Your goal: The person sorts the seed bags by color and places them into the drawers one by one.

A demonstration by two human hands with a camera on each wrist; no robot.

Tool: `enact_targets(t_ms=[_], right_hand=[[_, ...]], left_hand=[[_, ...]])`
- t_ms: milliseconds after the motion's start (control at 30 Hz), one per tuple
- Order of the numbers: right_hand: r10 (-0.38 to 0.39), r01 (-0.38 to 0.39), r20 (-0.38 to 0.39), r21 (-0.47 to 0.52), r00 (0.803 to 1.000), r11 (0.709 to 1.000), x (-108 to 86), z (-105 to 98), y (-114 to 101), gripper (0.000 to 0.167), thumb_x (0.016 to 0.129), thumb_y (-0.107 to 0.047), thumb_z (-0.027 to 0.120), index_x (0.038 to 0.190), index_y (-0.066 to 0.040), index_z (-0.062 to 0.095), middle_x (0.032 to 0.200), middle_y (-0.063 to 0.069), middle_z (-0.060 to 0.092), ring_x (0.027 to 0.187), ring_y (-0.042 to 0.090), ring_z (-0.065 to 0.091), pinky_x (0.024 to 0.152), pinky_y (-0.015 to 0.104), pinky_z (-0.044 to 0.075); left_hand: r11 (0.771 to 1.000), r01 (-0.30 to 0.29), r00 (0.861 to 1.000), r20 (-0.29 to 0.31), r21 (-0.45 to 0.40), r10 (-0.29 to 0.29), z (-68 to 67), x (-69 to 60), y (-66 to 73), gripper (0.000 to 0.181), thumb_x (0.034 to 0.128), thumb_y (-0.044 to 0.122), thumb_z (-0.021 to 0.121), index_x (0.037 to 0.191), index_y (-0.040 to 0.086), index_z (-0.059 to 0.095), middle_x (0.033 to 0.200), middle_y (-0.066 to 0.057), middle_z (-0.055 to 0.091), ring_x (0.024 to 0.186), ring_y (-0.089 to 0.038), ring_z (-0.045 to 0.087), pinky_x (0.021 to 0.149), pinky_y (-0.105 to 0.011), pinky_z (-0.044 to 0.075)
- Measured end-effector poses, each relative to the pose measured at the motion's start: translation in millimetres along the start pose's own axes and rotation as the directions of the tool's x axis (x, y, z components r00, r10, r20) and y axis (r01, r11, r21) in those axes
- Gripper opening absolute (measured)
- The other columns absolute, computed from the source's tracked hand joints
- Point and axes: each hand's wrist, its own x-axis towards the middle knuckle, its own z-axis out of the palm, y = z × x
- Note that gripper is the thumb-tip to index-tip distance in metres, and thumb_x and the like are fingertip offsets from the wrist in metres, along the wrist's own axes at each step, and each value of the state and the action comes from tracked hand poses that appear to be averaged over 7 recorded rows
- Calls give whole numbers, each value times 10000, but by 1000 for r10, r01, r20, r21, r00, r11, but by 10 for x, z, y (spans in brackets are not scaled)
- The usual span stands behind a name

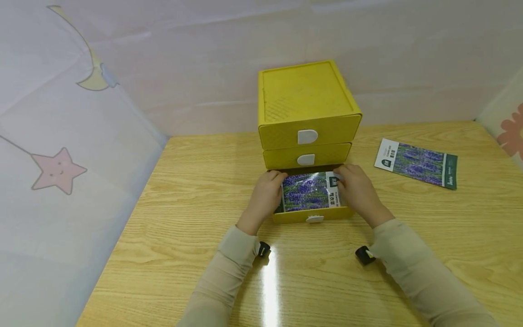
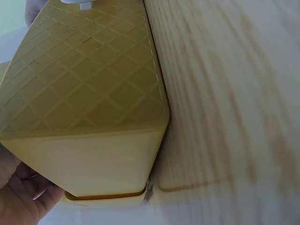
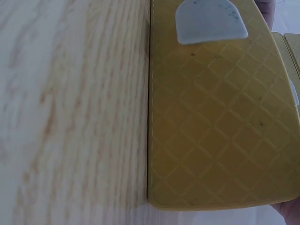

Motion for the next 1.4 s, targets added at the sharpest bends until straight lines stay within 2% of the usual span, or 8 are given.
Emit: enact_targets(t_ms=[167,433,600,800,1067,1200,1400], right_hand=[[-47,46,-8,-23,999,999,19,11,7,190,780,76,526,967,99,547,925,212,526,886,353,451,781,453,377],[-88,88,8,-71,996,994,38,14,16,217,755,67,557,968,111,549,935,227,528,876,362,446,781,451,372],[-99,110,99,-123,990,986,55,21,37,323,760,-9,599,1055,100,523,992,235,500,956,385,407,822,467,353],[-140,167,168,-163,976,972,76,25,40,422,760,-74,632,1128,78,494,1057,227,480,989,360,390,853,450,334],[-174,224,239,-201,955,954,92,27,37,450,768,-101,629,1151,81,477,1098,228,475,1037,364,398,912,456,280],[-195,246,245,-196,950,949,100,42,46,452,757,-95,636,1143,84,485,1087,226,489,1027,369,413,903,468,288],[-187,248,284,-195,940,949,126,42,47,470,762,-123,633,1161,72,480,1103,222,493,1041,374,412,915,480,267]], left_hand=[[1000,-6,999,33,17,5,17,23,9,271,780,-73,502,1021,7,596,923,-95,574,835,-222,535,747,-311,426],[997,45,991,126,69,-53,18,48,37,287,792,18,558,1078,32,576,991,-84,569,888,-227,525,730,-346,413],[992,85,970,222,88,-103,7,72,60,367,813,192,583,1134,19,535,1065,-94,545,971,-241,499,819,-369,375],[989,108,940,313,102,-134,14,100,70,425,844,263,538,1189,20,489,1130,-93,517,1041,-241,463,887,-366,334],[991,72,928,355,115,-109,40,142,77,451,849,291,526,1196,8,478,1130,-103,513,1039,-236,468,903,-345,341],[989,51,924,369,139,-99,78,153,74,459,854,305,516,1199,6,474,1127,-101,515,1031,-224,473,899,-336,347],[984,38,924,368,175,-102,115,163,82,465,849,322,517,1192,10,486,1115,-93,527,1027,-218,477,903,-335,337]])
